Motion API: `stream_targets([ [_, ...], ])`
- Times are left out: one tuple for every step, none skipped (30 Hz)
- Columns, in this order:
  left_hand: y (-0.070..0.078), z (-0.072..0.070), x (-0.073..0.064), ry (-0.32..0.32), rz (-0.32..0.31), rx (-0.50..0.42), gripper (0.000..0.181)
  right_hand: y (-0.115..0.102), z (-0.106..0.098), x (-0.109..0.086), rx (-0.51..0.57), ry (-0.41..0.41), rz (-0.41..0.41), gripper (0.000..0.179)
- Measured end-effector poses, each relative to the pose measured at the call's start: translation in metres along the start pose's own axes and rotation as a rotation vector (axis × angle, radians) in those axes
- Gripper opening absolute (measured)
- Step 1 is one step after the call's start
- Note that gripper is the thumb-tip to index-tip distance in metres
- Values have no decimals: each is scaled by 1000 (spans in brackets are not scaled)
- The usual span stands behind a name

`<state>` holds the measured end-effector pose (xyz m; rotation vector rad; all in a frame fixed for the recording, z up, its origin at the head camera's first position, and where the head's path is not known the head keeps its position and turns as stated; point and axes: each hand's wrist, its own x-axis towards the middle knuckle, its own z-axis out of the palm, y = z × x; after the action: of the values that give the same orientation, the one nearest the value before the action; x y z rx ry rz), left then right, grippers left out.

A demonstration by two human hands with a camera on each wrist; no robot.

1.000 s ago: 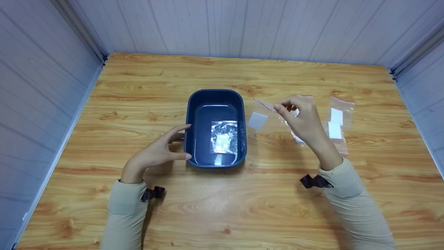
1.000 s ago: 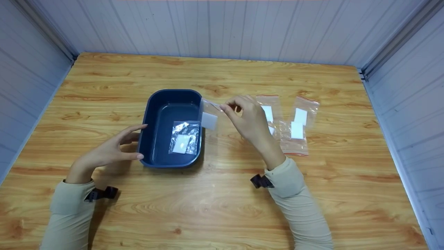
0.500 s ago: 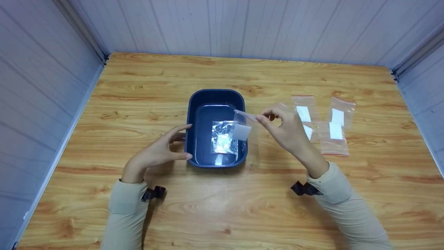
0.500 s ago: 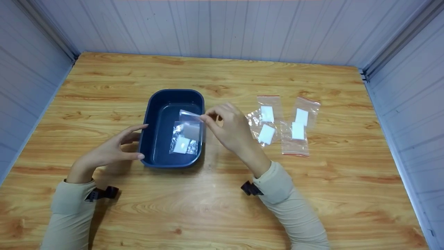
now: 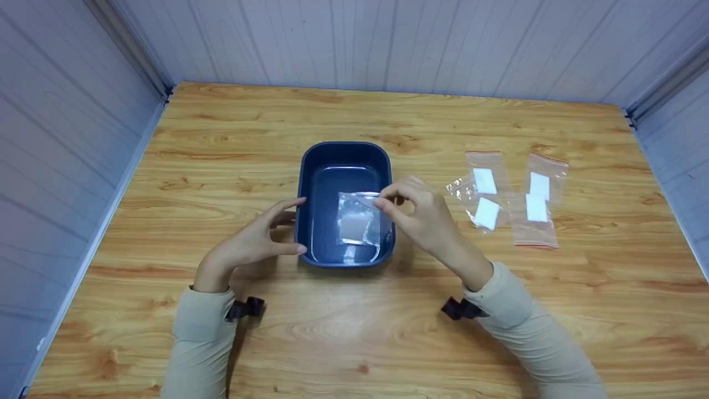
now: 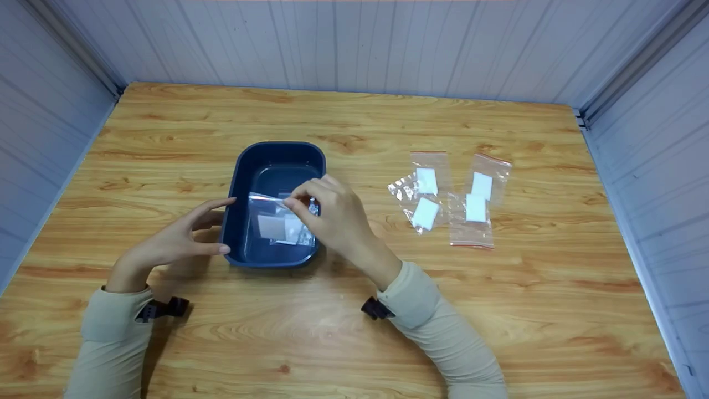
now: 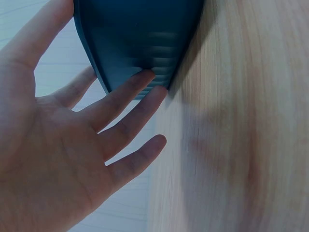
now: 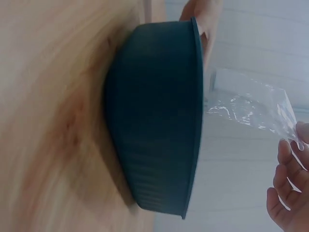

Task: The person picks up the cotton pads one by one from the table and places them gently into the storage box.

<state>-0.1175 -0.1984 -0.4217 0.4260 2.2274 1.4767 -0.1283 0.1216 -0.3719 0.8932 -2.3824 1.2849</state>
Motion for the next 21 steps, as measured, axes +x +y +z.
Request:
stream_targets([
  [0,0,0,2,-2,2,89,0,3,0,4,-7,0,10],
  [0,0,0,2,-4,5,89,-1,6,0,8,-16,2,11],
  [0,0,0,2,-5,7,89,-1,8,0,8,-26,6,11],
  [-1,0,0,2,-8,9,89,-2,11,0,8,-35,9,11],
  [-1,0,0,2,-11,12,89,-2,13,-1,10,-42,13,11],
  [0,0,0,3,-12,14,89,-2,15,-1,12,-49,18,12],
  [0,0,-1,3,-15,14,89,-2,17,-1,15,-54,26,13],
  [0,0,-1,2,-17,13,89,-2,19,-1,17,-58,31,13],
  [0,0,-1,4,-19,11,89,-2,21,-2,17,-61,33,14],
  [0,0,-1,5,-21,10,89,-1,23,-2,21,-64,35,14],
  [0,0,0,6,-21,10,89,-1,24,-2,23,-67,39,15],
  [0,0,0,6,-20,10,89,0,26,-3,24,-71,41,15],
  [0,0,0,6,-20,10,89,1,27,-4,22,-75,41,15],
  [-1,0,0,6,-20,12,89,2,29,-4,19,-78,41,15],
  [0,0,0,7,-21,14,89,3,30,-5,15,-84,44,15],
  [0,0,0,7,-22,16,89,4,32,-5,13,-89,45,15],
  [0,0,0,8,-24,18,89,5,33,-6,9,-94,47,15],
  [0,0,0,9,-26,18,90,6,34,-7,7,-99,47,15],
  [0,0,0,9,-29,17,90,7,36,-8,2,-104,46,15],
  [0,0,0,9,-29,17,90,8,37,-8,-3,-108,46,15],
  [0,0,0,10,-29,18,89,8,38,-9,-5,-115,45,15],
])
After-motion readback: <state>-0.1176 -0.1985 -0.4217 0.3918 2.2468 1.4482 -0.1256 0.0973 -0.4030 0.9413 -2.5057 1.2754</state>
